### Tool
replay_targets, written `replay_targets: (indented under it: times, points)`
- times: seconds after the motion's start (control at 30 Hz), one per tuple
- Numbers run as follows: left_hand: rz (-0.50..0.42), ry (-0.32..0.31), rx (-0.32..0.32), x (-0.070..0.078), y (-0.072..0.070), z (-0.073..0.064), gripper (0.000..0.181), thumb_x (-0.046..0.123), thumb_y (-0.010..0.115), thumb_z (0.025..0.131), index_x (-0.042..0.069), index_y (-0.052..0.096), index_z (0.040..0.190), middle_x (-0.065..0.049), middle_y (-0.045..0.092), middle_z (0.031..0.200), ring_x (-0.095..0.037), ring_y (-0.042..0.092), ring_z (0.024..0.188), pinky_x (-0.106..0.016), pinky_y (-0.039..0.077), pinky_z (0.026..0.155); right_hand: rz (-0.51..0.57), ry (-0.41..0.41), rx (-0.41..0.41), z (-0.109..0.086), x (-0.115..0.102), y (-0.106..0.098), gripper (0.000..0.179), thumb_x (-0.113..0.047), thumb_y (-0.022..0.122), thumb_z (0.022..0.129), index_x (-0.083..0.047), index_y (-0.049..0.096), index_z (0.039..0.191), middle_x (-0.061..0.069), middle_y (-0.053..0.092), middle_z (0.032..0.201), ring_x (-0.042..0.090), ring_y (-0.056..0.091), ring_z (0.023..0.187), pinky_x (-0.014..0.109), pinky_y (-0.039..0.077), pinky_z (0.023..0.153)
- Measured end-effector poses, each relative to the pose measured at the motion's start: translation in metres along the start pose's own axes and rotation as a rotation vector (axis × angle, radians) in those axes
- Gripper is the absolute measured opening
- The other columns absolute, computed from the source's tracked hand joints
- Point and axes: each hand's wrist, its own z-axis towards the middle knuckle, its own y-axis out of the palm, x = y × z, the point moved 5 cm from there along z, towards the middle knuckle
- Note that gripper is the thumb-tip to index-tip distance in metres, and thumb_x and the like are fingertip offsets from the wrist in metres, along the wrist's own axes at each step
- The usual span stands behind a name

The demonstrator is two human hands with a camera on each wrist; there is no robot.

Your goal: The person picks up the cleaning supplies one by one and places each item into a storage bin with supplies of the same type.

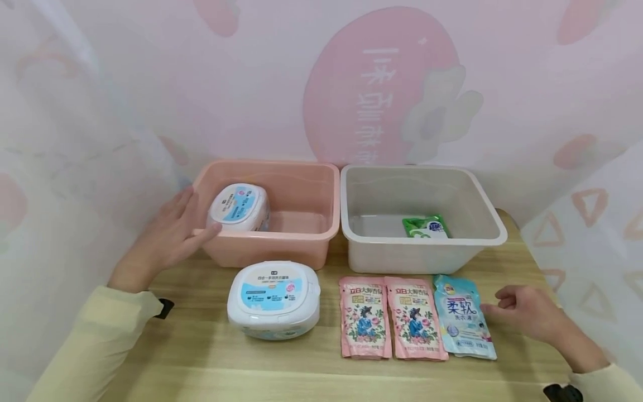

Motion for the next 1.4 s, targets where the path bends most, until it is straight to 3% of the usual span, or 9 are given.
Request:
replay_targets:
  times: [0.27,0.53,0.6,0.7,0.8,1.07,1.4]
  points:
    - [0.017,0.041,0.036,0.008,-0.008,0.005,0.101,0.064,0.041,0.106,-0.007,0.003,0.166,-0.027,-0.006,0.176,-0.050,0.004,0.163,-0.068,0.012,0.130,0.007,0.069,-0.021,-0.001,0.007,0.012,0.070,-0.057,0.075,0.093,0.010,0.072,0.116,0.009,0.079,0.100,0.021,0.072,0.091,0.037,0.060,0.072]
    - [0.009,0.014,0.027,0.007,-0.009,0.001,0.101,0.065,0.041,0.106,-0.005,0.001,0.167,-0.028,-0.006,0.176,-0.049,0.003,0.163,-0.070,0.013,0.128,0.027,0.107,-0.016,0.008,-0.002,0.021,0.064,-0.058,0.079,0.089,0.004,0.079,0.105,0.005,0.077,0.092,0.016,0.060,0.076,0.028,0.047,0.062]
    - [0.005,0.011,0.027,0.007,-0.009,0.000,0.101,0.065,0.041,0.106,-0.004,0.000,0.167,-0.027,-0.006,0.176,-0.050,0.003,0.163,-0.070,0.013,0.128,0.024,0.125,-0.023,0.010,-0.004,0.024,0.059,-0.059,0.079,0.089,0.000,0.078,0.090,0.001,0.070,0.078,0.014,0.053,0.068,0.026,0.040,0.057]
    - [-0.001,0.010,0.029,0.006,-0.007,-0.001,0.101,0.065,0.042,0.106,-0.003,-0.001,0.167,-0.027,-0.006,0.176,-0.049,0.003,0.163,-0.070,0.013,0.129,0.041,0.149,-0.047,0.011,-0.006,0.028,0.056,-0.058,0.079,0.088,-0.010,0.063,0.064,-0.005,0.050,0.059,0.012,0.041,0.057,0.024,0.031,0.053]
    - [-0.010,0.009,0.029,0.006,-0.006,-0.002,0.101,0.065,0.042,0.106,-0.004,0.000,0.167,-0.027,-0.006,0.176,-0.049,0.003,0.163,-0.069,0.013,0.129,0.067,0.179,-0.085,0.012,-0.007,0.032,0.062,-0.058,0.078,0.088,-0.018,0.045,0.054,-0.007,0.037,0.052,0.010,0.035,0.052,0.023,0.028,0.051]
    - [-0.009,0.010,0.025,0.004,-0.002,-0.003,0.101,0.064,0.041,0.107,-0.006,-0.002,0.166,-0.029,-0.007,0.176,-0.050,0.002,0.163,-0.069,0.013,0.129,0.186,0.247,-0.145,0.016,0.000,0.040,0.060,-0.053,0.079,0.090,-0.018,0.045,0.055,-0.006,0.039,0.053,0.011,0.037,0.053,0.024,0.032,0.052]
    - [-0.001,0.008,0.001,0.005,-0.001,0.002,0.103,0.066,0.040,0.106,-0.005,-0.003,0.166,-0.028,-0.009,0.176,-0.050,0.001,0.163,-0.070,0.013,0.128,0.376,0.171,-0.089,0.009,0.000,0.046,0.050,-0.036,0.078,0.096,-0.014,0.043,0.068,-0.006,0.036,0.061,0.009,0.036,0.059,0.024,0.032,0.054]
